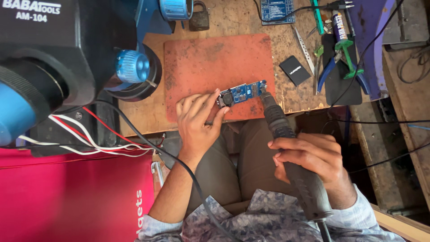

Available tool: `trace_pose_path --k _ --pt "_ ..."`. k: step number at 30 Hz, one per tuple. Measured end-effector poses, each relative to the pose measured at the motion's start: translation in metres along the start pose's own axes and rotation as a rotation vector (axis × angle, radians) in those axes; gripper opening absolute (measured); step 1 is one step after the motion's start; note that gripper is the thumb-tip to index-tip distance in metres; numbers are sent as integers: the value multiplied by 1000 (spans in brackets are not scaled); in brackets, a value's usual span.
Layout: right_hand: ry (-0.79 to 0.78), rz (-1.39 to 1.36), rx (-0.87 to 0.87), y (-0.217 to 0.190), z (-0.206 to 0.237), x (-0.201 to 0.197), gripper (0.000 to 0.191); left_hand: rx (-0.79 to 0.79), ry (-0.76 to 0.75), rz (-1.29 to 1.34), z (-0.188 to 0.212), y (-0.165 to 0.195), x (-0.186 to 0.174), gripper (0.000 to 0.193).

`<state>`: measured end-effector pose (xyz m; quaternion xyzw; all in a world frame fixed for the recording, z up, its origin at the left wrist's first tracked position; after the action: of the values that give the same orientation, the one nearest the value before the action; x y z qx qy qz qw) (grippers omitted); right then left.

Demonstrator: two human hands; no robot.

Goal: The person uses a heat gun to apply heat to a small blue circuit board on a workbench. After heating, the person picks up the board and inspects both sides, turning it over to view the components and solder points.

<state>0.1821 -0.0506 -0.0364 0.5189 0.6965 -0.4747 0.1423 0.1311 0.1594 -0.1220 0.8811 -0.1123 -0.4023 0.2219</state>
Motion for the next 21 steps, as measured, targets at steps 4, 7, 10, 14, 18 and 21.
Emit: trace_pose_path --k 4,7,10,14,18,21 --pt "13 11 8 -2 0 -1 24 -5 5 10 1 -1 0 43" --pt "15 3 13 -2 -1 0 24 -2 7 0 0 -1 0 44" --pt "15 5 4 -4 -3 0 24 2 10 2 0 -2 -1 44" --pt "2 5 16 -3 -2 0 26 0 7 -9 1 -3 -1 45" --pt "-10 19 9 -3 0 1 25 -6 -2 2 1 -3 1 45" --pt "-18 10 4 -1 0 3 25 -5 -3 4 1 -4 1 44"
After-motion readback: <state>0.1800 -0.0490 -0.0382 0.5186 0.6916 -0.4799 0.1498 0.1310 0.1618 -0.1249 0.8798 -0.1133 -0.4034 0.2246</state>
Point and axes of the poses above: each hand's wrist, its own z-axis away from the middle knuckle, its own x-axis out of the palm, y = z × x, the point moved 9 cm from there along -z, towards the middle knuckle, and after that the axes turned 7 degrees about -y, right-handed, at the moved point
